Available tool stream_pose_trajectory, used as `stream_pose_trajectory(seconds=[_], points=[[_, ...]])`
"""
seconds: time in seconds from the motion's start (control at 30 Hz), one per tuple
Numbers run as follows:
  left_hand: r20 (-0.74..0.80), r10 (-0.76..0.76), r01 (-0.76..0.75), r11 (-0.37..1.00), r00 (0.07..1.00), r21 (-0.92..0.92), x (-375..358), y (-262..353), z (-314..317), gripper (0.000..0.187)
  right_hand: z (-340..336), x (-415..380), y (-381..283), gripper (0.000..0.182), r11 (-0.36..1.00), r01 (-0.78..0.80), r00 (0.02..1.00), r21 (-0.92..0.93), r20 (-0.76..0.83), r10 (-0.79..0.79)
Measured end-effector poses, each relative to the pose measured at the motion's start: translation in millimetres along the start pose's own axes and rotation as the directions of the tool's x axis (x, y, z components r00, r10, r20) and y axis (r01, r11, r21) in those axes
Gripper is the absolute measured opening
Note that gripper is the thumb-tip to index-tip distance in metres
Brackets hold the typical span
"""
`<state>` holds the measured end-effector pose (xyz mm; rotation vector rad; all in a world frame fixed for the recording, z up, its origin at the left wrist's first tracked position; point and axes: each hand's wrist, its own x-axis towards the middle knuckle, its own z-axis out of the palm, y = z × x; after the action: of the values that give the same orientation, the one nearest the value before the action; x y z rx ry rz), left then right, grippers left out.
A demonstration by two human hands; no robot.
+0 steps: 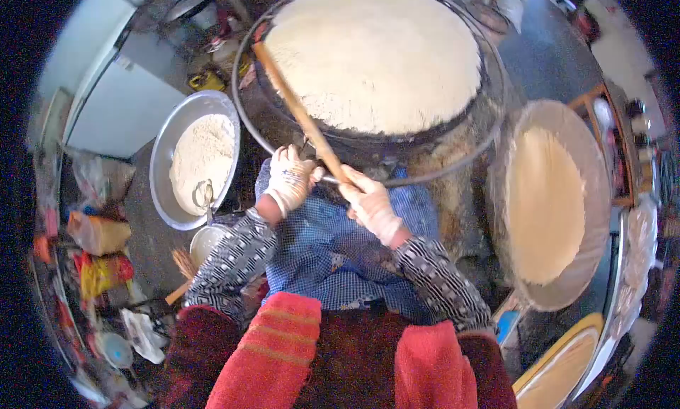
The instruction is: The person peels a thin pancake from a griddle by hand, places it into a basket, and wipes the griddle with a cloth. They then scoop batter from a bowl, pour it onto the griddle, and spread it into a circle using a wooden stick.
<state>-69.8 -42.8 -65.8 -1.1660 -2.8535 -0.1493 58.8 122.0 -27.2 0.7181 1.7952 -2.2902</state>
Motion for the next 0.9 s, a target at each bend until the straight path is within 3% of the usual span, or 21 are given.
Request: stream_pose_trajectory(seconds=[0.03, 0.1, 0.17, 0.23, 0.3, 0.33, 0.37, 0.4, 0.43, 0.47, 0.53, 0.57, 0.6, 0.63, 0.7, 0.73, 0.77, 0.83, 0.87, 0.9], points=[[-0.051, 0.007, -0.007, 1.000, 0.999, 0.003, -2.7, 17.9, 5.7, 0.032, 8.0, 1.0, -1.1, 0.045, 0.999, -0.033, 0.999, 0.026, 0.029, 0.032], [0.041, -0.098, 0.105, 0.837, 0.994, -0.537, -12.3, 49.7, 7.2, 0.039, 10.0, 1.1, -3.4, 0.044, 0.999, -0.013, 0.987, 0.035, 0.158, 0.007], [-0.172, 0.300, -0.338, 0.901, 0.938, -0.272, -30.5, 71.2, -6.2, 0.042, -2.8, -10.2, 0.2, 0.042, 0.990, 0.030, 0.979, 0.140, 0.197, -0.058], [-0.293, 0.206, -0.341, 0.764, 0.934, -0.547, -47.9, 83.8, -25.6, 0.050, -36.4, -51.6, -13.2, 0.041, 0.998, 0.000, 0.998, 0.055, 0.069, -0.004], [-0.425, 0.256, -0.425, 0.826, 0.868, -0.371, -46.2, 78.9, -40.4, 0.058, -71.8, -92.8, 9.9, 0.042, 1.000, 0.016, 1.000, -0.003, -0.015, -0.016], [-0.344, 0.248, -0.358, 0.882, 0.906, -0.307, -34.9, 81.6, -57.4, 0.062, -87.2, -115.8, 21.7, 0.042, 0.996, 0.038, 0.997, -0.084, -0.064, -0.044], [-0.415, 0.292, -0.407, 0.886, 0.862, -0.221, -11.5, 83.8, -60.4, 0.063, -102.5, -138.9, 33.6, 0.042, 0.985, 0.051, 0.991, -0.165, -0.114, -0.070], [-0.395, 0.339, -0.437, 0.878, 0.854, -0.193, 12.2, 90.4, -64.3, 0.065, -108.3, -165.4, 33.6, 0.040, 0.991, -0.078, 0.983, -0.112, -0.173, 0.058], [-0.377, 0.386, -0.471, 0.867, 0.842, -0.164, 36.2, 99.6, -67.6, 0.066, -116.6, -185.3, 56.7, 0.040, 0.991, -0.079, 0.982, -0.108, -0.181, 0.058], [-0.347, 0.438, -0.517, 0.837, 0.829, -0.178, 59.6, 112.6, -68.7, 0.068, -124.9, -201.5, 89.0, 0.042, 0.950, 0.121, 0.945, -0.288, -0.258, -0.199], [-0.322, 0.550, -0.623, 0.756, 0.770, -0.198, 102.2, 148.0, -62.1, 0.074, -127.8, -221.1, 107.6, 0.045, 0.834, 0.281, 0.844, -0.476, -0.291, -0.450], [-0.326, 0.608, -0.682, 0.703, 0.724, -0.203, 121.9, 169.6, -56.4, 0.076, -122.6, -228.0, 103.2, 0.049, 0.959, 0.165, 0.851, -0.230, -0.458, -0.256], [-0.306, 0.646, -0.710, 0.680, 0.699, -0.184, 139.4, 190.9, -52.9, 0.081, -117.1, -232.3, 96.9, 0.054, 0.997, 0.061, 0.828, 0.049, -0.561, -0.023], [-0.273, 0.665, -0.713, 0.686, 0.696, -0.145, 152.4, 203.3, -30.0, 0.083, -114.7, -227.6, 84.0, 0.054, 0.997, 0.059, 0.823, 0.050, -0.568, -0.020], [-0.053, 0.701, -0.702, 0.708, 0.712, -0.073, 172.0, 203.0, -1.5, 0.087, -120.3, -210.7, 56.9, 0.052, 0.896, -0.096, 0.910, 0.434, -0.327, 0.256], [-0.043, 0.688, -0.689, 0.725, 0.724, -0.003, 181.8, 197.8, 7.3, 0.089, -125.7, -202.3, 71.6, 0.056, 0.854, 0.012, 0.966, 0.520, -0.227, 0.125], [-0.032, 0.642, -0.641, 0.767, 0.766, 0.027, 186.2, 192.3, 2.7, 0.089, -130.7, -194.0, 65.7, 0.056, 0.852, 0.019, 0.965, 0.523, -0.234, 0.122], [0.047, 0.574, -0.576, 0.814, 0.818, 0.074, 193.3, 172.2, -6.9, 0.086, -137.9, -173.1, 49.9, 0.058, 0.694, -0.122, 0.991, 0.710, 0.047, 0.126], [0.009, 0.565, -0.562, 0.820, 0.825, 0.104, 196.2, 159.8, -8.5, 0.084, -140.8, -161.0, 57.2, 0.056, 0.602, -0.179, 0.983, 0.778, 0.161, 0.084], [0.070, 0.528, -0.532, 0.840, 0.847, 0.105, 197.9, 144.4, -11.4, 0.088, -140.6, -152.5, 56.3, 0.056, 0.602, -0.194, 0.980, 0.774, 0.176, 0.089]])
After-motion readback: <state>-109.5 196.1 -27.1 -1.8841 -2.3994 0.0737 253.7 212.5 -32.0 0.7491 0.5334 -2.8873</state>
